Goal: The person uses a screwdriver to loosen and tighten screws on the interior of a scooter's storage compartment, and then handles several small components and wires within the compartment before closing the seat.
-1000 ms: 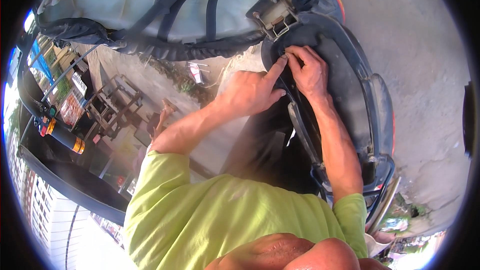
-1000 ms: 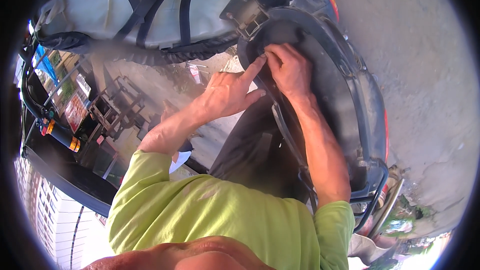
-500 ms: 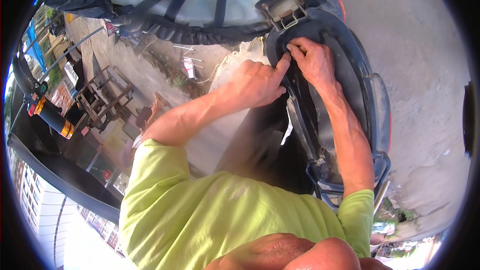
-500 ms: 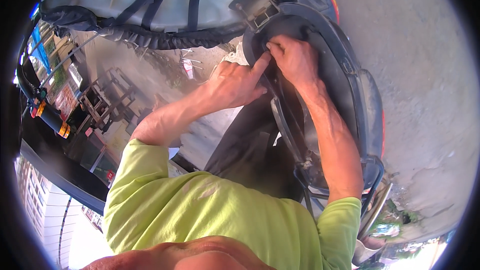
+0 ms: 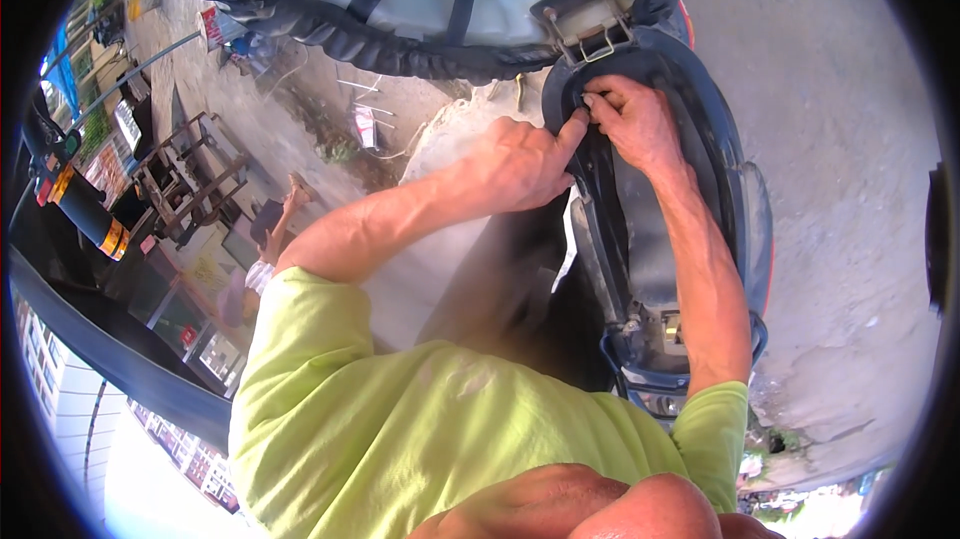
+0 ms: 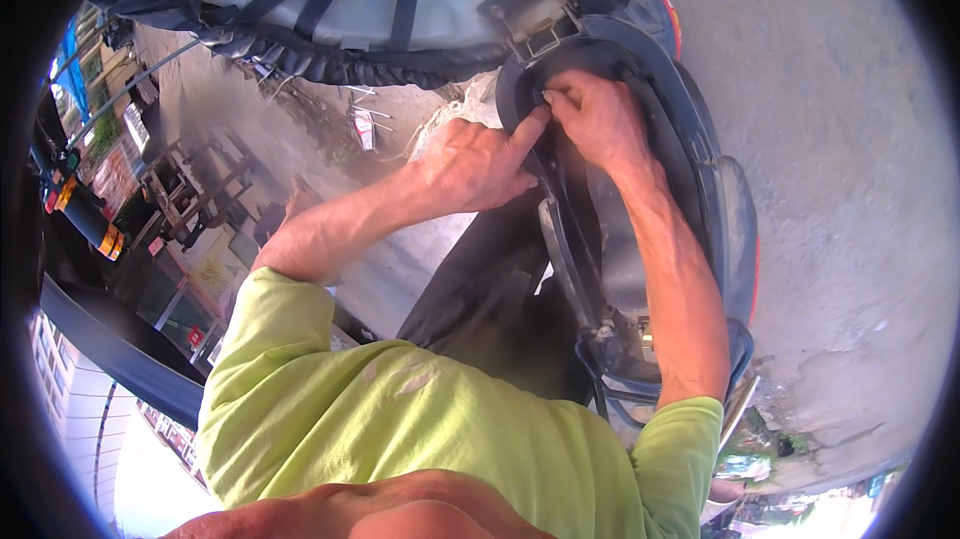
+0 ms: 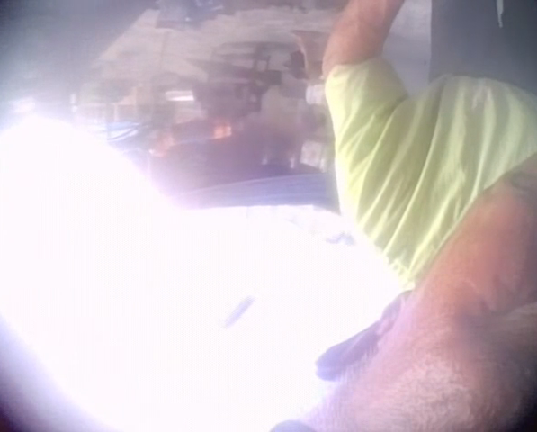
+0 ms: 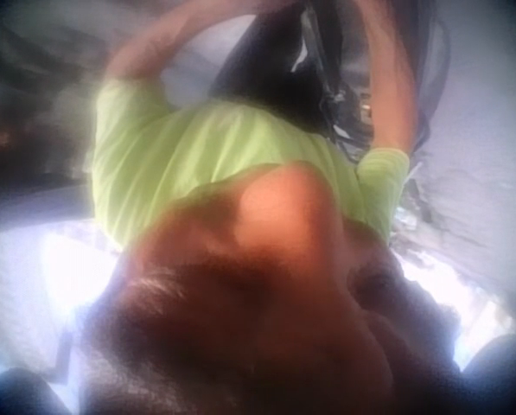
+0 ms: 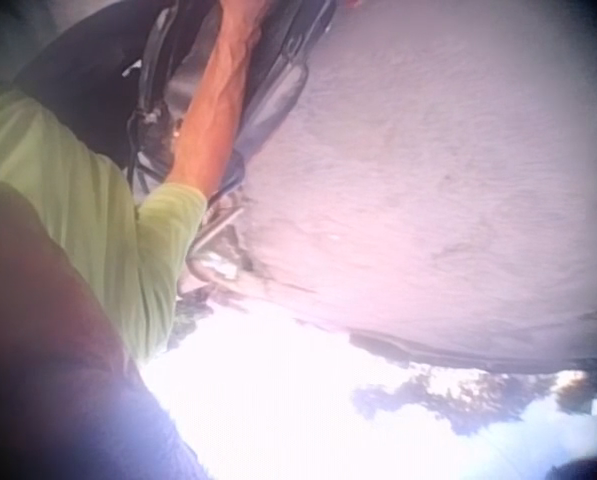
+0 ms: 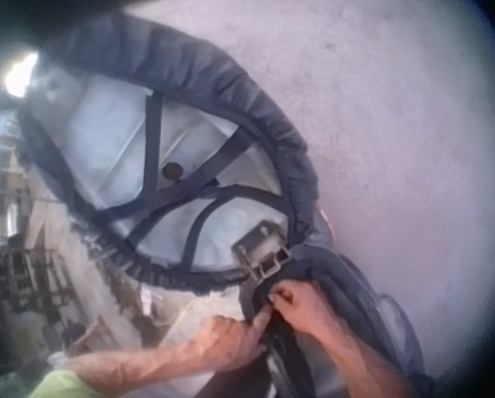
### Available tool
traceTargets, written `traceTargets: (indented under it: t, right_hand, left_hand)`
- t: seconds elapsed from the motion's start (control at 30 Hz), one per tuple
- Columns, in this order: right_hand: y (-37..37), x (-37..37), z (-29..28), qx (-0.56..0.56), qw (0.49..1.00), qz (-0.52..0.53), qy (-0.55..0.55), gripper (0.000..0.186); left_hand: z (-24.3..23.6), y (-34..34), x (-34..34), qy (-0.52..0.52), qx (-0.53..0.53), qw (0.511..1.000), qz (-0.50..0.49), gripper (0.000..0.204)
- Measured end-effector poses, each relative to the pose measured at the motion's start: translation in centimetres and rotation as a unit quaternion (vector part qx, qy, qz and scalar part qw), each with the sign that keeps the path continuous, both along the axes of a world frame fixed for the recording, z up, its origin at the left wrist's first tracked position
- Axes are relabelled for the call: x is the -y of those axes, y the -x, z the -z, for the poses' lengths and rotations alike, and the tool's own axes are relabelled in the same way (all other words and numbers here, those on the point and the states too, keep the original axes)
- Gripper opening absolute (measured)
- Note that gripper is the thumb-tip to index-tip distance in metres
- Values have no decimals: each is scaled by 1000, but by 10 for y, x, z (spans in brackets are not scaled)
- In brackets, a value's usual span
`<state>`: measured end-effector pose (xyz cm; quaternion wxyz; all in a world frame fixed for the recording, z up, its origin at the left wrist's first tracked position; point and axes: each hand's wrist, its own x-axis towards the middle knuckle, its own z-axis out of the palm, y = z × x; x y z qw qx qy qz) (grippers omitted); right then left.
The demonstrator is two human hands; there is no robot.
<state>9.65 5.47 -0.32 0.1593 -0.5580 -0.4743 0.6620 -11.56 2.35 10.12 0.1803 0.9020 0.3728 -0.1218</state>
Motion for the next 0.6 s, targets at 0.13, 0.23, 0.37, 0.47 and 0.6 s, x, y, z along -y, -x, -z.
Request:
traceTargets:
  t: [0.13, 0.23, 0.37, 0.47, 0.6]
  right_hand:
    - [3, 2, 3, -11, 999, 13, 30, 23]
    - [4, 3, 6, -2, 1000, 4, 26, 23]
    - [3, -3, -3, 45, 998, -35, 6, 23]
    - [2, 2, 4, 35, 999, -24, -2, 24]
    - [3, 1, 9, 30, 999, -31, -8, 24]
  left_hand:
    - [5, 4, 3, 0, 20, 1000, -16, 82]
    - [4, 4, 3, 9, 34, 999, -26, 82]
    - [6, 7, 2, 2, 75, 996, -38, 83]
    - [10, 3, 5, 45, 45, 996, -60, 83]
    - [10, -2, 7, 78, 4, 993, -85, 82]
